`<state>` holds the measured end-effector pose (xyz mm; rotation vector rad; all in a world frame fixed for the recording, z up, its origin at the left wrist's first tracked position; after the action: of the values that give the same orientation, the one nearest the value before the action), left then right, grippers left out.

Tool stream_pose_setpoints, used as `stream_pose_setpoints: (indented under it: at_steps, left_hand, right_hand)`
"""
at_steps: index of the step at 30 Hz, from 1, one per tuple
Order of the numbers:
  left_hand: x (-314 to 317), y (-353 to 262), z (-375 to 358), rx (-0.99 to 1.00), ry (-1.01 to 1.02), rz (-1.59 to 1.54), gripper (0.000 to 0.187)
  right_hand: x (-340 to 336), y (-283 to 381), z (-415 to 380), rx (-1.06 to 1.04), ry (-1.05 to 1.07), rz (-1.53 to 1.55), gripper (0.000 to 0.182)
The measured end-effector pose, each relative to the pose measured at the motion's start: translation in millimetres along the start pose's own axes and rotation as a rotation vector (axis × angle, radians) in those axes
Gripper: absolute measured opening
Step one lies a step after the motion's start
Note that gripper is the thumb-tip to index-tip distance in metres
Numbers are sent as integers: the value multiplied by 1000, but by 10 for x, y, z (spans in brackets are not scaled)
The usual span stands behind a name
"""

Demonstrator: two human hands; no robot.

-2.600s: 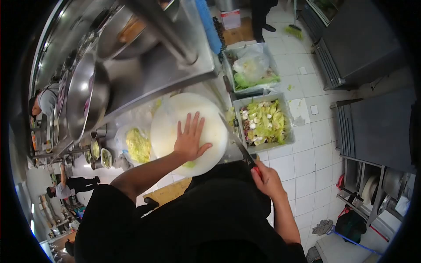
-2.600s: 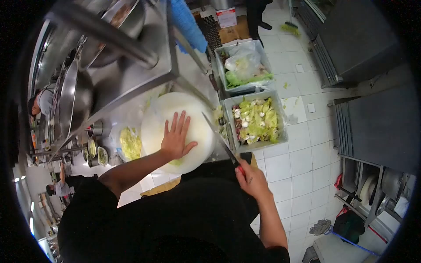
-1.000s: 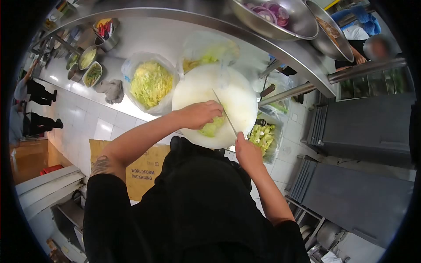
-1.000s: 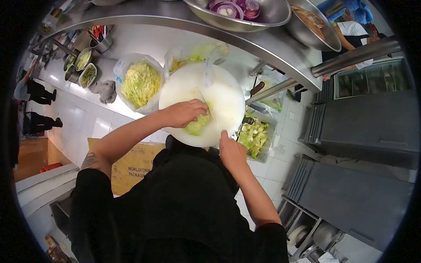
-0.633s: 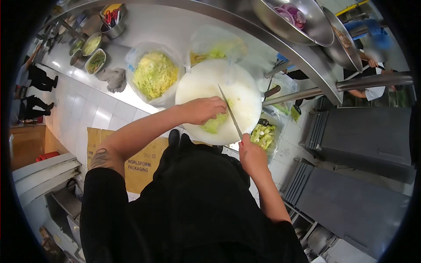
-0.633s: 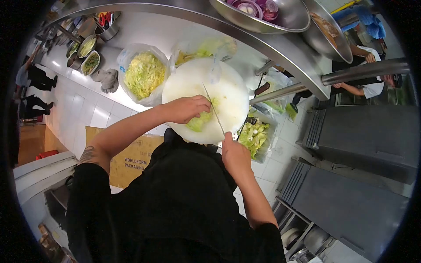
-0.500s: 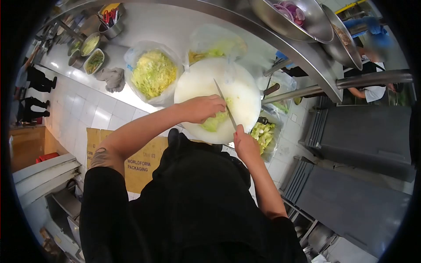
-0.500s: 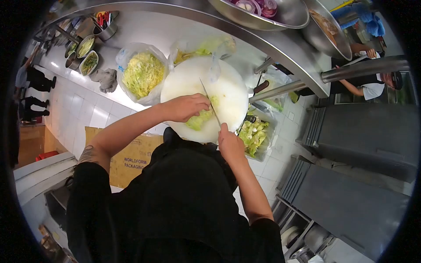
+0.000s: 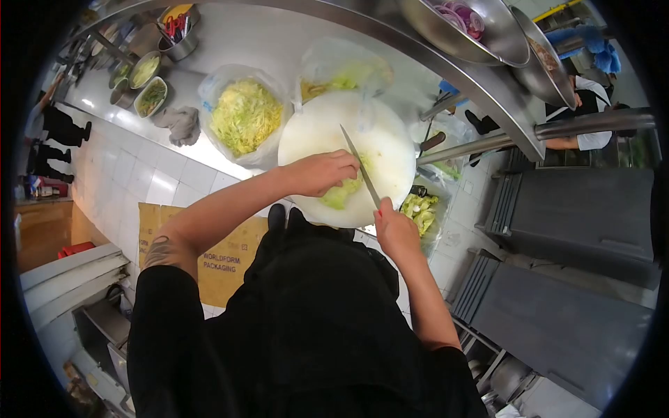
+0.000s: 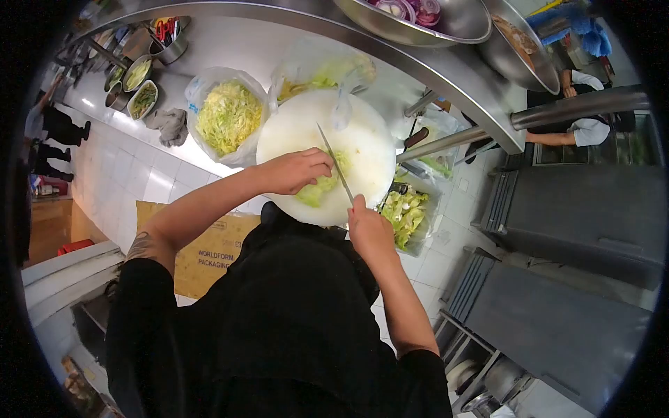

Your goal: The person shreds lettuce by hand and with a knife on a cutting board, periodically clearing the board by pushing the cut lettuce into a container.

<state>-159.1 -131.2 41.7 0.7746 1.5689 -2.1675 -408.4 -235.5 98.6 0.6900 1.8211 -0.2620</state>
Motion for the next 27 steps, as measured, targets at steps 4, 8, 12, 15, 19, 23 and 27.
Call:
stream_pose_setpoints:
  at_steps: [4,8,12,15,19,23,27]
  left_hand:
    - [30,36,12,1,-19,12,39]
    - [31,6,-16,10,-46,35,37]
    - [35,4,-12,-13,-44,5,38]
    - [56,23,-40,-8,-51,10,38]
    - [37,4,-36,3,-48,23,38]
    - [67,29,-50,-6,-73,-10,39]
    - [53,33,-57,-1,-68,12,37]
  right_hand:
    - [-193,-36,-433,-23,36,5,24]
    - [291,-15,156,-36,-24,25,22]
    - [-211,67,-208,-27,11,8,22]
    - [140,-6,-35,-37,10,30,22]
    - [48,45,161,-53,-16,24,23]
    - [-126,74,-148,-10,67,26,25]
    - [262,10,265,-44,35,60,25]
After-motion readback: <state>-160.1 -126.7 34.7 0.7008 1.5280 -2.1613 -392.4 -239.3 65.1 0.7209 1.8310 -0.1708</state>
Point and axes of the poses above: each hand's wrist, its own z-axis towards the middle knuckle, its own x-axis out of the palm, y = z × x, the point moved 2 cm from there along z, towards the middle knuckle, and after that the axes turned 10 degrees about -z, right-handed, at the moved point
